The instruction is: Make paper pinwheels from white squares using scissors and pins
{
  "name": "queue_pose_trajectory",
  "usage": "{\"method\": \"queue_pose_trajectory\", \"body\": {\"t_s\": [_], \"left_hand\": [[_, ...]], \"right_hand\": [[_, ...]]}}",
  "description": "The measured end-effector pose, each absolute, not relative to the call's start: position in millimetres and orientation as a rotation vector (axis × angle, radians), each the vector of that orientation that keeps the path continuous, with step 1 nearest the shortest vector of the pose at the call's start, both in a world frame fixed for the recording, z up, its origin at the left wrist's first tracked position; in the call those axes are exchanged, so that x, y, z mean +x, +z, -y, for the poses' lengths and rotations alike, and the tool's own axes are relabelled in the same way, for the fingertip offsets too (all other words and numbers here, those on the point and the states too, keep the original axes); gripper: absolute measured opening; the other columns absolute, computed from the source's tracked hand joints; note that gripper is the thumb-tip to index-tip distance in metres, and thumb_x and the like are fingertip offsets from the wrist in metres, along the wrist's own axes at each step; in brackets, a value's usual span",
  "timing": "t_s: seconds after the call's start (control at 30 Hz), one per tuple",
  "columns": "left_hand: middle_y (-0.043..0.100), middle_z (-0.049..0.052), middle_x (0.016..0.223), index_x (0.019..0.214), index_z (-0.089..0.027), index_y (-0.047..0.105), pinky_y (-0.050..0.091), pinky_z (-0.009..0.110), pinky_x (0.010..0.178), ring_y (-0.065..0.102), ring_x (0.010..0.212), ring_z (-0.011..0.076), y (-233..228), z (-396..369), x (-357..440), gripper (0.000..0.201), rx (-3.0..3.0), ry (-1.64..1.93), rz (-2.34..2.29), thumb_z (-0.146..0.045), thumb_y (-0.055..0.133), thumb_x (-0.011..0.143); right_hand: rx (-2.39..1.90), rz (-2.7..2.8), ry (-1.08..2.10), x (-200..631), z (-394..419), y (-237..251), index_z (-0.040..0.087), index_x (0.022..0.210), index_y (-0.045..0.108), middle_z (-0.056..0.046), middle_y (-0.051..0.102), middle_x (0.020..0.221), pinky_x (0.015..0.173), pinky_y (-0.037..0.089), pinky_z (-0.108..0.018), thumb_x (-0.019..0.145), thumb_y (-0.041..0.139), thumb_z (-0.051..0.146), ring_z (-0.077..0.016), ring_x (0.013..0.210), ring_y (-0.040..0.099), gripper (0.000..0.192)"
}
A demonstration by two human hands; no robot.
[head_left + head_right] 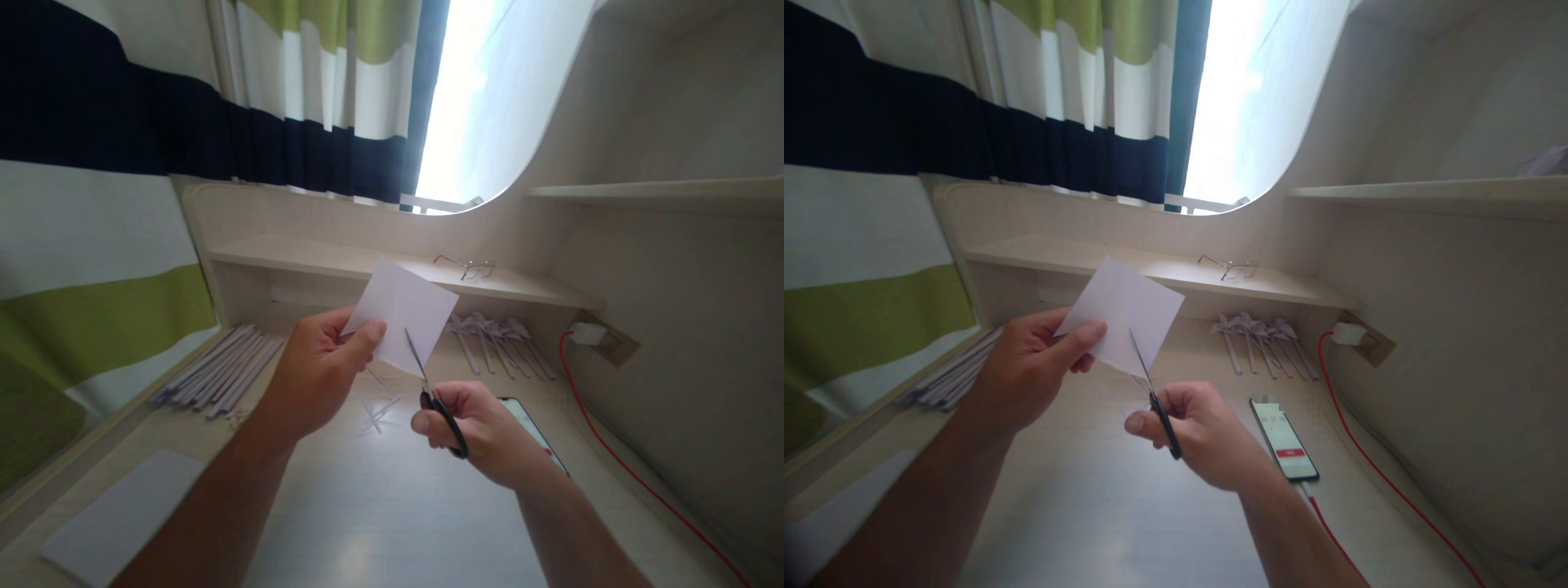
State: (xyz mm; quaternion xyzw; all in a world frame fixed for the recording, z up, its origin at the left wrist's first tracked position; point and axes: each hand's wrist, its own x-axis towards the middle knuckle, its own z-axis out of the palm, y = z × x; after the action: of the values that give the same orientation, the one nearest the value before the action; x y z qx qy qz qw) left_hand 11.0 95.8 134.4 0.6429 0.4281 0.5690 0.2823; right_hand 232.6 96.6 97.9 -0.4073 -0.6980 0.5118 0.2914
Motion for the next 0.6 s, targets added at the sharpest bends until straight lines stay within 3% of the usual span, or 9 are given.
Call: {"method": "queue_pose_trajectory", "body": {"t_s": [0.6], "left_hand": [[0.052,-0.004,0.059,0.065,-0.018,0.058,0.035,0.024,0.053,0.047,0.056,0.0114,135.4,-94.2,9.6,0.035,1.729,1.515,-1.126,-0.036,0.063,0.094]], "right_hand": [[-1.119,1.861,1.305,232.1,-95.5,100.0,0.016,0.063,0.062,0.003,0.054,0.057,0.052,0.03,-0.025,0.082,0.079,0.051,-0.0099,0.055,0.043,0.043]]}}
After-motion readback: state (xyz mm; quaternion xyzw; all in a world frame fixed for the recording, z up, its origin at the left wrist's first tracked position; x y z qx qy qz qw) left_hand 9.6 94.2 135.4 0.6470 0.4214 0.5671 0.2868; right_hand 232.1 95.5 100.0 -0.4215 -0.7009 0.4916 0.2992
